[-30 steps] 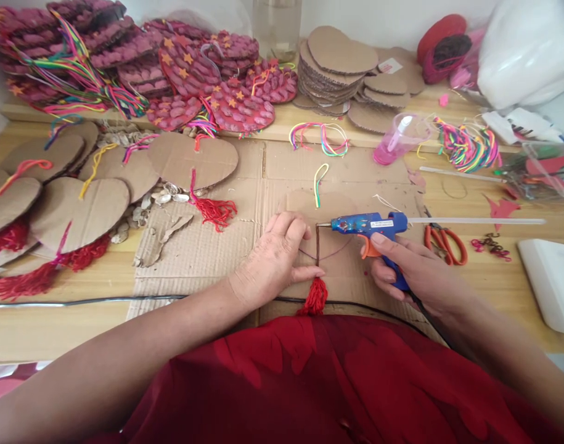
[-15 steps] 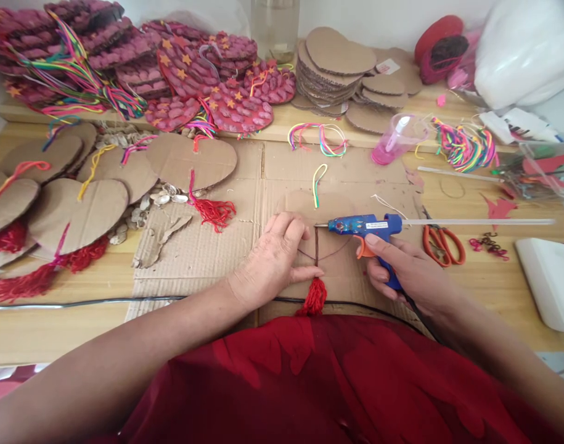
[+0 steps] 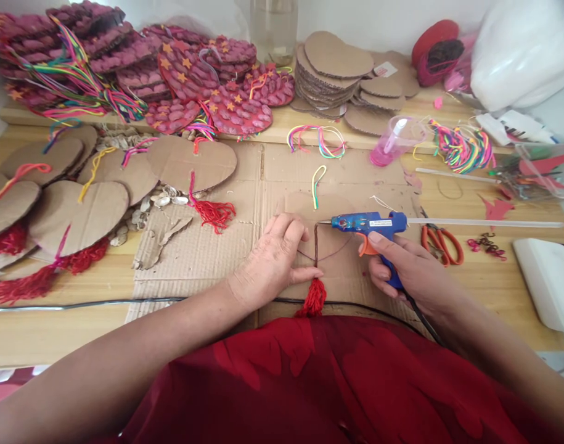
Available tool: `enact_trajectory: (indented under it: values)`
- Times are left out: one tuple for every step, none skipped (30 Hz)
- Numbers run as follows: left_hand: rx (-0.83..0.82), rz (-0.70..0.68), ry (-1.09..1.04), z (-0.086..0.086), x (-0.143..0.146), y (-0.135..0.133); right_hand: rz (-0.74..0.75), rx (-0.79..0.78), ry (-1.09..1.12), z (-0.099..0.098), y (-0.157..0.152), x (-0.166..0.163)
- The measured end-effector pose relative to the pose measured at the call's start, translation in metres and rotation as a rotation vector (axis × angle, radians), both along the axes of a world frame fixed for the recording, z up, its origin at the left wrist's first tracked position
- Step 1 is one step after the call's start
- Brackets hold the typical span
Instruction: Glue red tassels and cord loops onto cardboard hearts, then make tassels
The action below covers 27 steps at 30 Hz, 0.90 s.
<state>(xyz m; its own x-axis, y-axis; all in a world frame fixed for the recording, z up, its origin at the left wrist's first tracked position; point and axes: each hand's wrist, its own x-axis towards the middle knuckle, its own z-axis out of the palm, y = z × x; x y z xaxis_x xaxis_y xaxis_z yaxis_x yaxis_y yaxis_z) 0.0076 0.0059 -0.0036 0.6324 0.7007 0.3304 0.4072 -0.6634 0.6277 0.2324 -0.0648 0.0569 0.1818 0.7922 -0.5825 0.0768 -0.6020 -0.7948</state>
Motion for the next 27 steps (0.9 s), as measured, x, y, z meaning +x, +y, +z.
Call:
enact_trajectory:
  values:
    - [-0.001,0.0,0.002,0.0003,0.0002,-0.0001,0.006,0.0,0.008,0.0001,-0.0003,0.0]
    - [-0.005,0.0,0.004,0.0006,0.0003,-0.0002,0.013,-0.002,0.013,0.0,-0.0004,0.0001]
    - [-0.009,0.001,0.006,0.0008,0.0004,-0.0003,0.02,-0.005,0.014,-0.0002,-0.0004,0.0004]
    - [-0.012,0.003,0.007,0.001,0.0004,-0.0004,0.026,-0.009,0.012,-0.0006,-0.0001,0.0009]
    - [-0.014,0.004,0.007,0.001,0.0003,-0.0005,0.026,-0.011,0.003,-0.0009,0.0002,0.0014]
    - [-0.014,0.005,0.008,0.0009,0.0002,-0.0006,0.022,-0.012,-0.007,-0.0011,0.0006,0.0017]
    - [-0.013,0.005,0.008,0.0006,0.0001,-0.0006,0.018,-0.011,-0.015,-0.0011,0.0007,0.0019]
    - [-0.013,0.005,0.008,0.0004,0.0,-0.0005,0.013,-0.005,-0.019,-0.0011,0.0006,0.0018]
    - [-0.012,0.004,0.007,0.0002,0.0,-0.0004,0.01,0.001,-0.017,-0.001,0.0003,0.0014]
    - [-0.013,0.002,0.006,0.0,0.0,-0.0004,0.013,0.005,-0.009,-0.001,-0.0002,0.0008]
    - [-0.012,0.002,0.004,0.0001,0.0,-0.0003,0.019,0.007,0.003,-0.0011,-0.0007,0.0002]
    - [-0.008,0.002,0.0,0.0002,0.0001,-0.0002,0.024,0.009,0.013,-0.0013,-0.0011,-0.0002]
    - [-0.004,0.001,-0.002,0.0005,0.0002,-0.0002,0.026,0.008,0.018,-0.0016,-0.0014,-0.0003]
    - [-0.001,0.001,-0.004,0.0007,0.0003,-0.0002,0.024,0.006,0.017,-0.002,-0.0014,0.0]
    - [0.0,0.0,-0.005,0.001,0.0003,-0.0002,0.02,0.002,0.012,-0.0024,-0.0013,0.0006]
    - [0.0,0.0,-0.005,0.0013,0.0002,-0.0003,0.014,-0.002,0.004,-0.0026,-0.0011,0.0014]
    - [-0.002,0.0,-0.003,0.0014,0.0002,-0.0003,0.007,-0.004,-0.002,-0.0027,-0.001,0.002]
    - [-0.005,0.0,0.0,0.0015,0.0001,-0.0003,0.002,-0.004,-0.005,-0.0027,-0.0009,0.0023]
    - [-0.007,0.002,0.003,0.0015,0.0,-0.0003,0.002,-0.004,-0.002,-0.0026,-0.001,0.0022]
    - [-0.009,0.003,0.005,0.0015,-0.0001,-0.0003,0.005,-0.001,0.009,-0.0024,-0.001,0.0016]
    - [-0.012,0.001,0.008,0.0015,-0.0002,-0.0003,0.011,0.001,0.023,-0.0023,-0.001,0.0008]
    - [-0.012,0.001,0.009,0.0014,-0.0003,-0.0003,0.017,0.004,0.035,-0.0023,-0.0009,-0.0002]
    - [-0.012,0.0,0.009,0.0014,-0.0003,-0.0002,0.022,0.005,0.04,-0.0023,-0.0005,-0.001]
    - [-0.011,0.001,0.008,0.0013,-0.0002,-0.0002,0.022,0.007,0.036,-0.0022,-0.0001,-0.0015]
    - [-0.009,0.001,0.005,0.0013,-0.0002,-0.0002,0.019,0.007,0.025,-0.0019,0.0002,-0.0014]
    - [-0.008,0.001,0.004,0.0012,-0.0001,-0.0002,0.013,0.006,0.009,-0.0014,0.0003,-0.0009]
    - [-0.007,0.001,0.003,0.0012,-0.0001,-0.0002,0.009,0.005,-0.004,-0.0006,-0.0001,0.0001]
